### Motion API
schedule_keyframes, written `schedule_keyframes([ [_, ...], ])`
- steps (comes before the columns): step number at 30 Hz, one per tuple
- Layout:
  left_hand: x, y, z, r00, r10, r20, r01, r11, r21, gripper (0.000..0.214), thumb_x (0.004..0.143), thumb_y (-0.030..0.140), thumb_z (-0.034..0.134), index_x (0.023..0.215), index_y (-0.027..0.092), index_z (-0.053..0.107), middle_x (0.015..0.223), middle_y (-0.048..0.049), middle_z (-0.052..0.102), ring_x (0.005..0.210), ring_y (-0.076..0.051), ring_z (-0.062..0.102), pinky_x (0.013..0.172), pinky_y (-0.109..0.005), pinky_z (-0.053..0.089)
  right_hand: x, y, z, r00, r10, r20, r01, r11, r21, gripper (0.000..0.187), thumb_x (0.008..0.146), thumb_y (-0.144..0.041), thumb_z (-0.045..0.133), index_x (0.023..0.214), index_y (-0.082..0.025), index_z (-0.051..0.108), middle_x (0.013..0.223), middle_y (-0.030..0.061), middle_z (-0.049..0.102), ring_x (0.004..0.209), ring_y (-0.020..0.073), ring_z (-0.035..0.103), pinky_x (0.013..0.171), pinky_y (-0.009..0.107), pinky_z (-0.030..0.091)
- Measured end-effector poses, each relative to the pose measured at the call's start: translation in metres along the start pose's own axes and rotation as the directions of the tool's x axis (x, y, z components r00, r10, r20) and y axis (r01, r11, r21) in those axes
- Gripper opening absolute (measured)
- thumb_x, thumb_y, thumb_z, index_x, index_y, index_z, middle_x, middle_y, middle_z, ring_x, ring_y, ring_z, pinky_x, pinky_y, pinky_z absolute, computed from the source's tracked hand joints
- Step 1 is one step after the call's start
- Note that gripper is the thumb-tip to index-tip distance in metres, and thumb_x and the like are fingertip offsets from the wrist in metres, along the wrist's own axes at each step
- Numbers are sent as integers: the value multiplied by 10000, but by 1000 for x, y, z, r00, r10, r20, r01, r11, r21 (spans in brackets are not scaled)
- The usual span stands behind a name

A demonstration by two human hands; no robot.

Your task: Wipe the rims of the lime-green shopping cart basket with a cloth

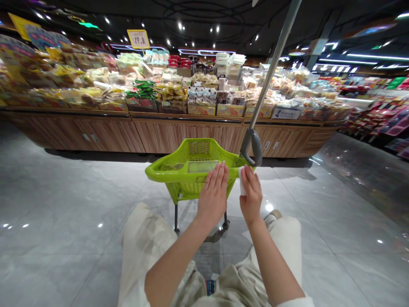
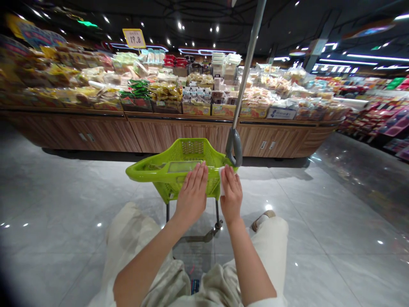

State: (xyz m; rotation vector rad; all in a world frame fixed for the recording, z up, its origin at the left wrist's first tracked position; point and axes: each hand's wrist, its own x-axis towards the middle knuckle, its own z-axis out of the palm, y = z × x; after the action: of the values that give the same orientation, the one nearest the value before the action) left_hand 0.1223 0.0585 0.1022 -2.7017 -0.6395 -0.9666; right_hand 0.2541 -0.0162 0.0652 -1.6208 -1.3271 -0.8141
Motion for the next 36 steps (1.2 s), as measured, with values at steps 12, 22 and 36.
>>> schedule_keyframes([
  [12, 0, 0, 0, 1000, -6, 0, 6, 1000, 1, 696, 883, 89, 384, 1543, 39, 166, 1634, -127, 198, 1524, -226, 101, 1237, -433, 235, 4, -13, 1, 998, -40, 50, 37, 997, 75, 956, 652, 70, 338, 1548, -256, 273, 1577, 61, 369, 1467, 209, 329, 1168, 480, 362],
  [22, -1, 1, 1, 1000, -15, -24, 15, 1000, -12, 696, 887, 109, 392, 1546, 61, 172, 1625, -131, 232, 1518, -231, 139, 1232, -442, 246, 3, -31, 11, 1000, -1, 13, -1, 991, 131, 933, 678, 63, 338, 1550, -257, 264, 1579, 50, 367, 1475, 216, 312, 1177, 491, 367],
  [36, -1, 1, 0, 1000, -14, 0, 14, 1000, 21, 671, 893, 104, 381, 1534, 39, 196, 1629, -130, 217, 1520, -232, 128, 1238, -430, 221, 5, -26, 8, 996, -60, 60, 56, 996, 66, 926, 668, 49, 342, 1548, -233, 275, 1551, 81, 415, 1469, 193, 322, 1168, 452, 350],
])
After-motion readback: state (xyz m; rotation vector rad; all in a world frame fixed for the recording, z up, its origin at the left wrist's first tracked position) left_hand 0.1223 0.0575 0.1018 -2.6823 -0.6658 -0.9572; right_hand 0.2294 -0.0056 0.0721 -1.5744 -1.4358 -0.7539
